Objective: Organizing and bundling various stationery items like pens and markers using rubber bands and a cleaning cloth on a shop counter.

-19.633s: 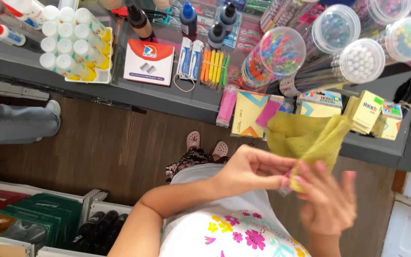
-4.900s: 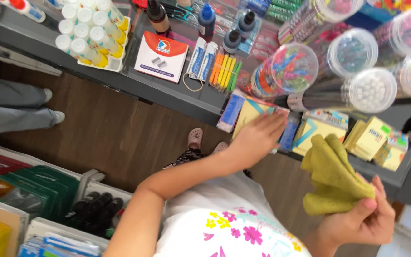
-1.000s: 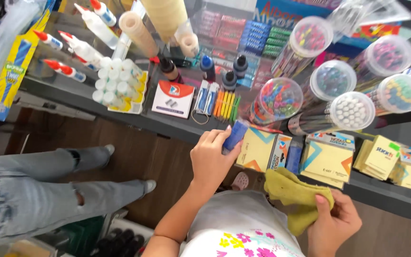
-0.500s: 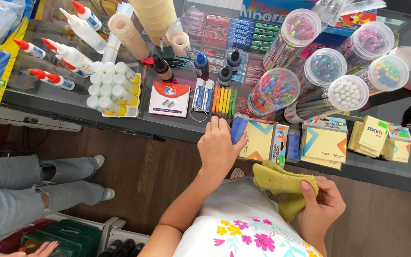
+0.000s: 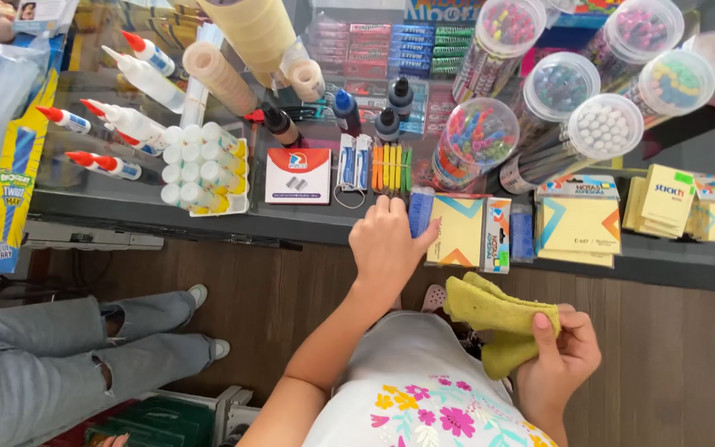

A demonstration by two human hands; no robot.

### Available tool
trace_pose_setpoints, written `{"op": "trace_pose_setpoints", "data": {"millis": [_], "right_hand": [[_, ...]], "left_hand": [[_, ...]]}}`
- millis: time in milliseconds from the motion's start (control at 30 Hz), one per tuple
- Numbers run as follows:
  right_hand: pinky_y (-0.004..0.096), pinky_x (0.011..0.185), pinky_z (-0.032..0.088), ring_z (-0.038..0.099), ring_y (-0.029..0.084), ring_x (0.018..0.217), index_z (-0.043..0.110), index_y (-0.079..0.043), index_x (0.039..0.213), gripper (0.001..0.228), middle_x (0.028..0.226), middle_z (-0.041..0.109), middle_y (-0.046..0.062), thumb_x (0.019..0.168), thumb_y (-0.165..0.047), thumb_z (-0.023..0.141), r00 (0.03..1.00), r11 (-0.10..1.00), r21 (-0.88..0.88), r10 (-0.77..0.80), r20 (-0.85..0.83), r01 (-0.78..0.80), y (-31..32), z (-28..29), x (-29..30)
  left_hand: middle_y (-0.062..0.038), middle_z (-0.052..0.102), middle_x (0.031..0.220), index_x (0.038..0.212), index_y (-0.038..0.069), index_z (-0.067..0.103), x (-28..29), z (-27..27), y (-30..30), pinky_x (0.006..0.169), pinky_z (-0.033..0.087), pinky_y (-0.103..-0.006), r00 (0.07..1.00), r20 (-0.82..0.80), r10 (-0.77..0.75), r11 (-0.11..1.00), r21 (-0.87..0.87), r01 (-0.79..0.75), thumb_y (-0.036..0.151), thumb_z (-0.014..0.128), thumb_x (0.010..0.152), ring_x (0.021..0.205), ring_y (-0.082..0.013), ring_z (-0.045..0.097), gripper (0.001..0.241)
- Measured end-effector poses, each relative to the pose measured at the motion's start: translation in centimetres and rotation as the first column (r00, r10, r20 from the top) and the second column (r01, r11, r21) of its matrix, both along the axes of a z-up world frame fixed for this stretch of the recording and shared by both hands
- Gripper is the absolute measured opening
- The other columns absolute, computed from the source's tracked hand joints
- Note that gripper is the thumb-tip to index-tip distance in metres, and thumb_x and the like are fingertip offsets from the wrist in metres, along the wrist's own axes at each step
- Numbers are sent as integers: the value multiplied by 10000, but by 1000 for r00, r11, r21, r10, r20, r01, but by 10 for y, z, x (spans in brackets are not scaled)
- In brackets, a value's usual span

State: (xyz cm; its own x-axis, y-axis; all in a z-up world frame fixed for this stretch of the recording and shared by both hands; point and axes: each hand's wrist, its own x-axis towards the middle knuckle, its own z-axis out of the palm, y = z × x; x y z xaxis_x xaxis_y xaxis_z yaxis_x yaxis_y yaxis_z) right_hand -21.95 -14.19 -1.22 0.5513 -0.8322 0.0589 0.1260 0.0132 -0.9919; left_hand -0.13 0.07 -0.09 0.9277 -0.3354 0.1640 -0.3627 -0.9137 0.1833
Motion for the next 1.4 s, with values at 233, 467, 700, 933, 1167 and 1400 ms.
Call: {"op": "trace_pose_setpoints", "data": {"millis": [233,467,700,933,1167,1400], "right_hand": [[253,820,434,503,112,879,533,-151,940,252,932,532,-24,1015,-164,773,1000,1000,-6,-22,-11,22,-15,-2,-20],[226,802,399,480,87,859,517,-167,905,261,923,512,-42,1016,-169,753,997,999,1,-41,60,41,-63,-14,-22],[196,769,331,394,61,824,462,-178,870,295,895,440,-75,1039,-117,695,989,997,39,-74,131,69,-97,-2,-19],[199,839,408,485,69,894,529,-176,884,267,940,520,-64,1027,-165,754,985,990,51,-138,99,134,-130,-15,-24],[278,872,592,662,97,931,557,-202,982,320,1003,669,-8,1148,-219,829,913,916,-12,-399,79,401,-147,-12,-14],[785,1400,303,633,477,1423,629,-56,1057,254,1246,737,189,975,4,861,989,391,-912,23,143,123,-96,34,37]], "left_hand": [[-147,562,1306,1309,5,534,-18,51,1,623,633,-351,968,243,-69,965,-228,126,912,503,804,1133,-279,720,1038],[-178,706,1361,1310,-15,683,-50,5,-68,1023,562,-475,808,207,-552,705,-403,584,485,761,958,1236,-340,689,617],[-170,598,1577,1535,-11,589,-55,-62,-110,1306,359,-520,703,225,-674,711,-59,700,135,843,867,1489,-304,539,730],[-169,711,1409,1348,-11,724,-58,-59,-109,1280,389,-560,697,222,-682,684,-144,715,354,947,781,1371,-313,638,710],[-114,827,1197,1330,45,767,-62,4,-89,777,504,-381,871,50,-489,452,-840,301,366,660,1061,860,-156,634,433],[-239,696,1384,1496,-47,578,-80,41,-82,1101,619,-405,539,-371,-756,-48,-790,-612,438,546,1065,1183,-329,751,649]]}}
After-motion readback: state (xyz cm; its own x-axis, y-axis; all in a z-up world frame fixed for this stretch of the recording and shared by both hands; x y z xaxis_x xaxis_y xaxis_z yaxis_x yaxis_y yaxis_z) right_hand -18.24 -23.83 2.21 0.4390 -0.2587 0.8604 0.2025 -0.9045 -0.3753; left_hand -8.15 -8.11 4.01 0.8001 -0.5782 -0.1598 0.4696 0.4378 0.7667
